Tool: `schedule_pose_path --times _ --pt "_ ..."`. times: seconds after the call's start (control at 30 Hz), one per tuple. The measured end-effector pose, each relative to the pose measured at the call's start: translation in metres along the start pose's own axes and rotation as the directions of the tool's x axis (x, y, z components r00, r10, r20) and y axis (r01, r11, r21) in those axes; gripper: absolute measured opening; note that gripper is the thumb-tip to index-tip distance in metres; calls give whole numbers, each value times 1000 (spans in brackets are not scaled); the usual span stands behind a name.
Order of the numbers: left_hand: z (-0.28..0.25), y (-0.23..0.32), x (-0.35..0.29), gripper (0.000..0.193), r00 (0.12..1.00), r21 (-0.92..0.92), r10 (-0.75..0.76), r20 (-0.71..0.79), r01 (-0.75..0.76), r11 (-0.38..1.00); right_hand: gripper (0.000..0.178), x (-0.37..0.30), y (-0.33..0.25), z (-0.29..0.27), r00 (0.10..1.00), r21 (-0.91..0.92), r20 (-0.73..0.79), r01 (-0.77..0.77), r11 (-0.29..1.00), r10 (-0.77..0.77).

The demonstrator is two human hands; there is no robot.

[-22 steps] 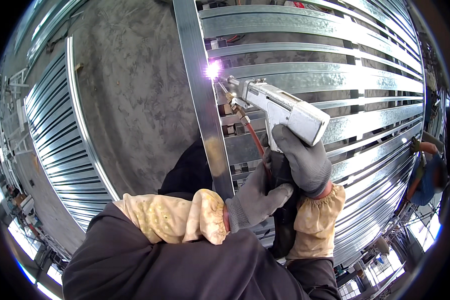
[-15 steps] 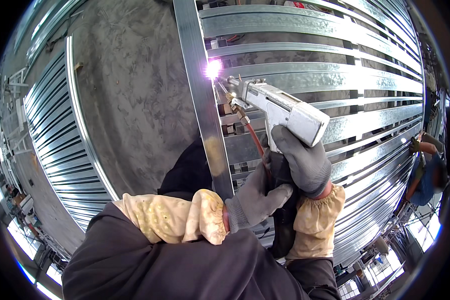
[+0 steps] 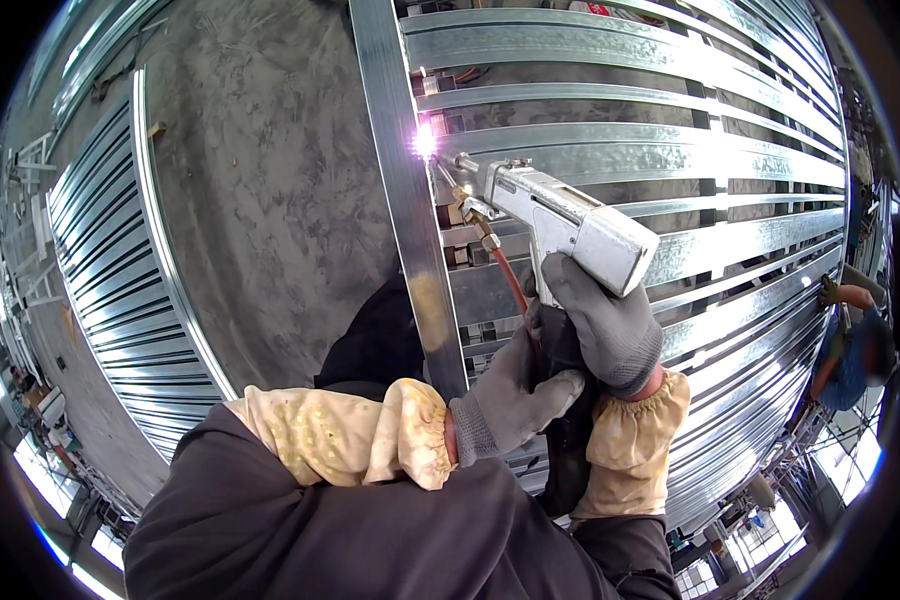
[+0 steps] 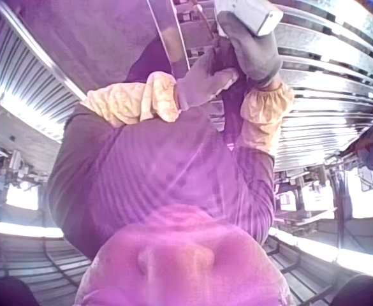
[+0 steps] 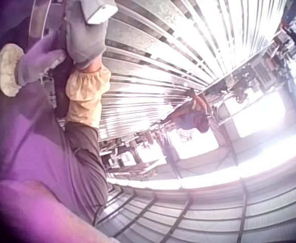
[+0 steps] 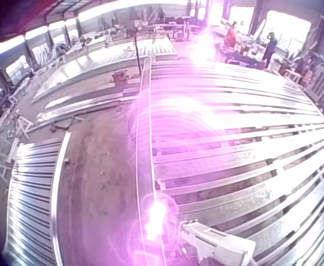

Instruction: The person uses a handheld welding torch to join metal bars on a slatted metal frame. The welder moves along the seams, creating bright sparks and fusing the metal pieces together in a workshop setting.

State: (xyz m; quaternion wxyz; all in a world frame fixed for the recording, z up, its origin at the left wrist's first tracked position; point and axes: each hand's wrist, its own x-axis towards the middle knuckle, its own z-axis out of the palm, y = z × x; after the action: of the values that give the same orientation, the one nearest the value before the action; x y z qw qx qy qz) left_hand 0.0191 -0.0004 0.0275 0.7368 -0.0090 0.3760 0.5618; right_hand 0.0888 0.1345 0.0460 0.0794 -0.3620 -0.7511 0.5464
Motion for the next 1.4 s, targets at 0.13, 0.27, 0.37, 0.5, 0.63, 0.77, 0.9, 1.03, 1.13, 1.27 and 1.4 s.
schedule_pose_path --times 0.13,0.27,0.37,0.5,0.63,0.77,0.9,1.03,1.13,1.27,1.4 --pt "-1 4 -2 64 999 17 -36 23 36 999 23 0 7 -3 954 -310 50 297 903 -297" --pt "1 2 -2 66 1000 -3 7 20 -7 1000 22 -1 -1 0 995 -56 9 104 993 -103" --pt "-1 1 -2 69 999 7 9 40 -9 1000 22 -3 -3 1 1000 36 12 13 999 -13" --pt "0 4 -3 71 999 6 -10 41 10 1000 23 -4 3 -1 976 -239 43 218 946 -214" --pt "0 1 -2 71 999 -15 24 47 -24 1000 26 -3 5 -2 955 -301 49 294 907 -293" --pt "-1 -2 -2 69 999 -17 25 47 -25 1000 27 -3 5 -2 924 -407 47 364 838 -379" --pt "-2 0 -2 65 999 23 19 51 -20 1000 27 -1 2 -3 906 -446 54 399 801 -420" --pt "-4 -3 -3 62 999 10 13 52 -14 1000 26 -2 2 -3 907 -466 68 397 791 -415" --pt "-4 -3 -3 61 998 44 25 49 -27 999 26 -1 2 -1 903 -472 54 399 786 -426" --pt "-5 -2 -4 61 998 54 28 56 -31 998 24 -2 1 -1 912 -457 63 387 801 -405" --pt "-2 0 -4 62 999 33 25 35 -26 999 23 -2 -7 -1 957 -345 59 287 894 -284"
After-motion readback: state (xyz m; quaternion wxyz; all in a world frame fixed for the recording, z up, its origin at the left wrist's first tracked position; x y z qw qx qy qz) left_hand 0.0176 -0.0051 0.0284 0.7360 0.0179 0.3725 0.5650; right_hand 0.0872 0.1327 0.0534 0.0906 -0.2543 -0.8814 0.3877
